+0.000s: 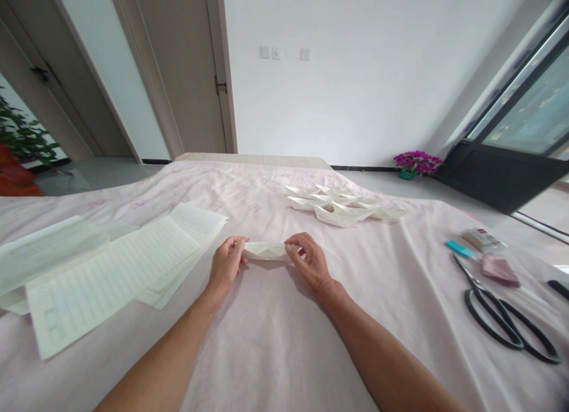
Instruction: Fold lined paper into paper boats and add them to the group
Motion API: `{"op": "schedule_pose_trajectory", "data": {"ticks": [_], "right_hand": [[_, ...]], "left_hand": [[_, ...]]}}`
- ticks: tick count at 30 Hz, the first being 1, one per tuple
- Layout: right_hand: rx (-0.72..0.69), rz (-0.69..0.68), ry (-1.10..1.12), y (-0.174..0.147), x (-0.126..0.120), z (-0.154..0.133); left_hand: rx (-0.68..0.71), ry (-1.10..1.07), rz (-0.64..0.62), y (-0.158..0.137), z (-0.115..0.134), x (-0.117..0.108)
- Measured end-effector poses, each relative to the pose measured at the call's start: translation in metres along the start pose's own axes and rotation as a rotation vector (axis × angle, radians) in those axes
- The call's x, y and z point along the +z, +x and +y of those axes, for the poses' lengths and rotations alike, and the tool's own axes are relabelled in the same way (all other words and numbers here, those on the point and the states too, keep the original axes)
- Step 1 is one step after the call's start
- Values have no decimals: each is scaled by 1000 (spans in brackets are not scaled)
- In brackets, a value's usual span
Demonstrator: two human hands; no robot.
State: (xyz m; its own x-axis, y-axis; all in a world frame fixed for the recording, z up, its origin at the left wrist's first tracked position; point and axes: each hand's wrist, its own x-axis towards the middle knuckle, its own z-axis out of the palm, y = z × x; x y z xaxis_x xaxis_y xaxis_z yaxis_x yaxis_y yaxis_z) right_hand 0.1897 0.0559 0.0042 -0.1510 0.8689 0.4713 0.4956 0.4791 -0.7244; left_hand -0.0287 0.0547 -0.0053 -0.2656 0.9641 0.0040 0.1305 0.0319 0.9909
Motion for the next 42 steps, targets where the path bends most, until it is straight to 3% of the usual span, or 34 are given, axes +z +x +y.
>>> {"op": "schedule_pose_trajectory", "data": {"ticks": [7,11,15,18,21,24,31,42], "right_hand": [[-109,-78,-56,-2,2,3],[-111,-48,-73,0,8,8],[160,30,225,4,12,12],[399,70,511,6,13,11],[467,100,634,6,15,7],[473,88,677,5,16,3],[479,7,728,4,20,-1],[387,-83,635,1,23,0]], "left_hand": [[3,-24,1,1,-3,1],[13,-17,-6,2,-3,1],[42,-126,-49,-1,-1,2],[99,-202,-171,-6,4,5],[110,-282,-315,-12,10,10],[91,-328,-370,-17,14,14],[121,-347,-367,-22,20,16],[136,-341,-334,-24,24,21]]}}
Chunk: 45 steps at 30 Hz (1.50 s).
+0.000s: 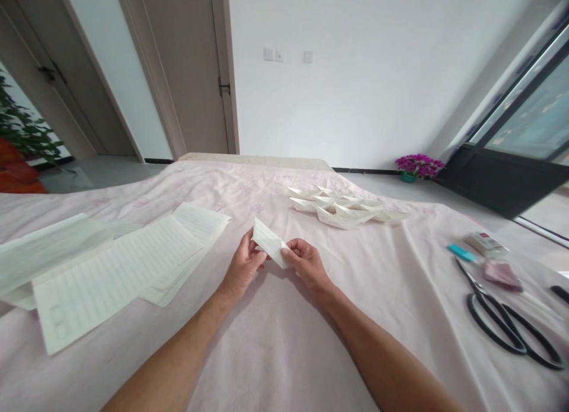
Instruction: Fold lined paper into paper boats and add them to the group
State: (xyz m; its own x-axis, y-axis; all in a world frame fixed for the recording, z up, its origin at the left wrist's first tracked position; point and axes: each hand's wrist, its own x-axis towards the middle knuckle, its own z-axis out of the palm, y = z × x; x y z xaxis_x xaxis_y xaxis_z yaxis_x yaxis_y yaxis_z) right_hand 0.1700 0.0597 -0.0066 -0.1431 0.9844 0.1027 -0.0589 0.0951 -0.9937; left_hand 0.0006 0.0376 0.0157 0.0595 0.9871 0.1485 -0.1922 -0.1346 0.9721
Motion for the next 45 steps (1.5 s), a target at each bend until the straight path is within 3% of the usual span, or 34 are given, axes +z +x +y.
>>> {"op": "schedule_pose_trajectory", "data": {"ticks": [5,9,12,22,37,42,45], "right_hand": [[-248,76,-306,-3,-1,-3],[-461,152,-577,-4,-2,-3],[-562,173,-696,-5,-2,-2],[-597,128,-916,-9,-2,-9],[-816,11,-1243,-15,6,-20],[-818,13,-1252,-18,8,-24],[-785,-10,-1112,-22,9,-26]], "left_hand": [[10,6,7,2,-6,-4],[25,100,184,5,-16,-10],[-24,141,209,5,-18,-11],[-148,13,127,-4,-8,0],[-160,119,143,-2,-12,5],[-147,61,176,-2,-10,4],[-150,7,174,-3,-7,5]]}}
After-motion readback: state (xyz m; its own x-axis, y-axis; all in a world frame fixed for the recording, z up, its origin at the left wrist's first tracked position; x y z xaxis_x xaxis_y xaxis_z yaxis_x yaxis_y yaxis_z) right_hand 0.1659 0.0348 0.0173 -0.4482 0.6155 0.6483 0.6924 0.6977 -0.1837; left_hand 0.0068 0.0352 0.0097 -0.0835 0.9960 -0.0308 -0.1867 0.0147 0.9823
